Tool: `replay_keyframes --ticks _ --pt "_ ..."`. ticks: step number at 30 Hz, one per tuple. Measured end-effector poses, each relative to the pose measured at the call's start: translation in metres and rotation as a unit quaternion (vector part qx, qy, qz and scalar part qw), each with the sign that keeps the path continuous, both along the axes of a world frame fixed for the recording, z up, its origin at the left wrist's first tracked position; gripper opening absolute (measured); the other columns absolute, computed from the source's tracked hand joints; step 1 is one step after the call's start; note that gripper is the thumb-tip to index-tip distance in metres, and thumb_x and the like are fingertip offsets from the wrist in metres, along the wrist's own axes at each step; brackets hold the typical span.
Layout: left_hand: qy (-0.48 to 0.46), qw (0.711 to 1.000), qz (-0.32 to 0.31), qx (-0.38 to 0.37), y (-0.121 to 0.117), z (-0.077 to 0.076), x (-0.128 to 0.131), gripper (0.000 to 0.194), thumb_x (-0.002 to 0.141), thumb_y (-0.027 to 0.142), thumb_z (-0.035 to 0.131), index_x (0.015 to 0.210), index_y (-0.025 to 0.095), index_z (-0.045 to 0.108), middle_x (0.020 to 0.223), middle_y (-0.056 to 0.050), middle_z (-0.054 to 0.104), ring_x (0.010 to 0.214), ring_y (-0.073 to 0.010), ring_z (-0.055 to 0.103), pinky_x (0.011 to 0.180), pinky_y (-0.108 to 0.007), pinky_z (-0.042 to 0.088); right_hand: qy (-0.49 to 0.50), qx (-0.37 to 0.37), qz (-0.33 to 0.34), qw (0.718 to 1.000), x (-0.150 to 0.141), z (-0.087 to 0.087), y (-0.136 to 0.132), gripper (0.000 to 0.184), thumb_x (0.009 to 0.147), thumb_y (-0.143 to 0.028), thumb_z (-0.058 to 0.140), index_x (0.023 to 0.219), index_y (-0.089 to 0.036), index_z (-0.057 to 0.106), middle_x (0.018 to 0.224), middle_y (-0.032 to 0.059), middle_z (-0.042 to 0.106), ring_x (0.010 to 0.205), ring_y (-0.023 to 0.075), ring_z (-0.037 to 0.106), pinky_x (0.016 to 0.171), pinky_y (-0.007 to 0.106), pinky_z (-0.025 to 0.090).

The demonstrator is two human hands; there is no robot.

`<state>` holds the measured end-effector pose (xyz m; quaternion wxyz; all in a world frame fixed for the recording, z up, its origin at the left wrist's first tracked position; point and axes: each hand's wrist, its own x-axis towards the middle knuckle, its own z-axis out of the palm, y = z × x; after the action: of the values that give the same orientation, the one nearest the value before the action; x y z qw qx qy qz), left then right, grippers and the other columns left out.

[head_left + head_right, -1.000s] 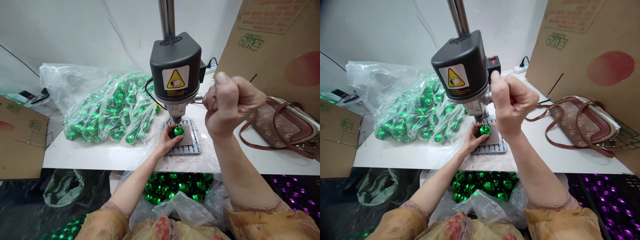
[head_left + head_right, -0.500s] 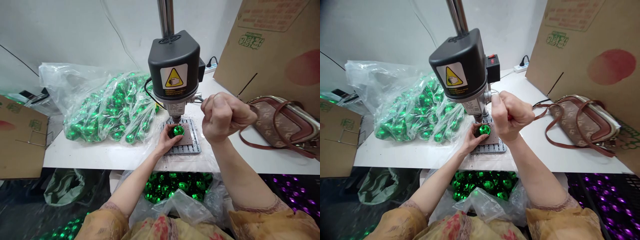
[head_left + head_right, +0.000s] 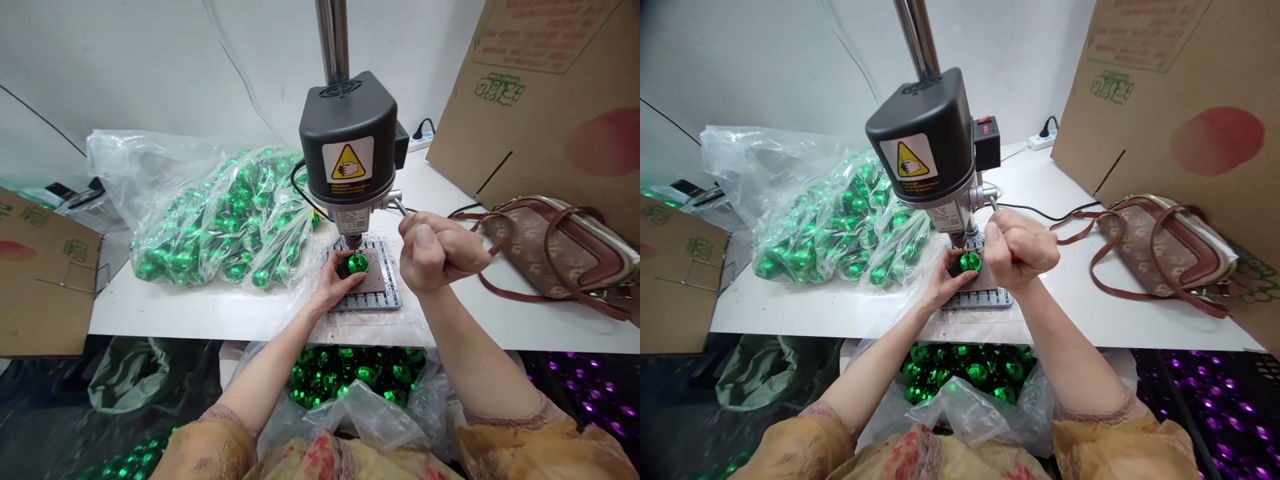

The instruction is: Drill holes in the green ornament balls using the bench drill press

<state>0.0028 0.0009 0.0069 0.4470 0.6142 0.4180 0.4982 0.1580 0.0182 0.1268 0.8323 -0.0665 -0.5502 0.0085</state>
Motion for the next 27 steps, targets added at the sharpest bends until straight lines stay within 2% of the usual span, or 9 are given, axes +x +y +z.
replay_keyframes --ticks 4,8,11,14,17,19,21,24,27 --pt "-0.007 1.000 0.002 -0.002 0.000 0.000 0.000 0.055 0.073 0.045 0.085 0.111 0.019 0.055 0.120 -0.011 0.066 0.113 -0.0248 0.064 0.100 -0.042 0.049 0.021 -0.061 -0.018 0.998 -0.003 0.012 -0.007 0.048 0.085 -0.017 0.054 0.054 -0.017 0.019 0.046 -0.0055 0.025 0.039 0.0047 0.025 0.042 0.027 0.025" --pt "-0.004 0.999 0.027 -0.018 0.002 0.000 0.003 0.054 0.072 0.044 0.086 0.110 0.019 0.056 0.112 -0.009 0.067 0.105 -0.0236 0.065 0.095 -0.041 0.051 0.059 -0.218 -0.010 0.974 -0.006 0.056 -0.005 0.047 0.087 -0.022 0.058 0.050 -0.019 0.028 0.047 -0.0058 0.025 0.042 0.0047 0.029 0.044 0.027 0.021" --pt "0.008 0.997 0.072 -0.011 -0.005 0.005 0.004 0.052 0.071 0.043 0.086 0.108 0.019 0.057 0.108 -0.008 0.067 0.101 -0.0232 0.065 0.091 -0.040 0.051 0.039 -0.259 0.031 0.964 -0.004 0.083 0.005 0.044 0.086 -0.020 0.059 0.050 -0.020 0.032 0.047 -0.0066 0.026 0.042 0.0036 0.026 0.044 0.025 0.021" --pt "0.056 0.990 0.128 0.029 -0.027 0.015 -0.002 0.046 0.073 0.042 0.084 0.105 0.020 0.058 0.103 -0.007 0.067 0.096 -0.0223 0.065 0.084 -0.036 0.051 0.037 -0.265 0.036 0.963 -0.003 0.091 0.011 0.042 0.086 -0.020 0.058 0.050 -0.020 0.036 0.046 -0.0068 0.029 0.041 0.0032 0.024 0.043 0.025 0.021" --pt "0.162 0.980 0.047 0.102 -0.067 0.021 -0.018 0.040 0.077 0.042 0.080 0.104 0.021 0.059 0.097 -0.006 0.066 0.090 -0.0210 0.064 0.078 -0.034 0.051 0.032 -0.252 0.025 0.967 -0.002 0.089 0.012 0.042 0.087 -0.018 0.056 0.051 -0.020 0.035 0.046 -0.0069 0.030 0.040 0.0024 0.025 0.042 0.024 0.021" --pt "0.276 0.945 -0.063 0.163 -0.099 0.017 -0.032 0.036 0.080 0.043 0.077 0.103 0.021 0.060 0.094 -0.007 0.066 0.086 -0.0213 0.064 0.075 -0.033 0.050 0.026 -0.239 0.028 0.970 -0.002 0.088 0.011 0.042 0.087 -0.017 0.055 0.051 -0.021 0.034 0.046 -0.0071 0.031 0.040 0.0018 0.025 0.043 0.024 0.021" --pt "0.424 0.871 -0.137 0.209 -0.130 0.007 -0.046 0.030 0.084 0.042 0.072 0.103 0.020 0.063 0.099 -0.010 0.068 0.085 -0.0230 0.064 0.071 -0.035 0.049 0.026 -0.226 0.028 0.973 -0.002 0.087 0.011 0.042 0.088 -0.016 0.054 0.052 -0.021 0.032 0.046 -0.0072 0.031 0.039 0.0016 0.025 0.043 0.024 0.021" --pt "0.578 0.760 -0.174 0.239 -0.168 -0.010 -0.066 0.019 0.084 0.036 0.068 0.095 0.021 0.066 0.111 -0.013 0.069 0.081 -0.0255 0.065 0.066 -0.038 0.048 0.031 -0.227 0.024 0.973 -0.003 0.087 0.012 0.043 0.089 -0.019 0.055 0.052 -0.021 0.033 0.048 -0.0066 0.031 0.039 0.0024 0.028 0.044 0.025 0.022" --pt "0.583 0.748 -0.185 0.257 -0.181 -0.007 -0.081 0.011 0.084 0.030 0.065 0.093 0.024 0.066 0.110 -0.011 0.071 0.076 -0.0242 0.065 0.063 -0.038 0.049 0.038 -0.233 0.024 0.971 -0.004 0.087 0.012 0.042 0.088 -0.020 0.055 0.053 -0.021 0.034 0.049 -0.0061 0.030 0.040 0.0026 0.028 0.044 0.025 0.022"
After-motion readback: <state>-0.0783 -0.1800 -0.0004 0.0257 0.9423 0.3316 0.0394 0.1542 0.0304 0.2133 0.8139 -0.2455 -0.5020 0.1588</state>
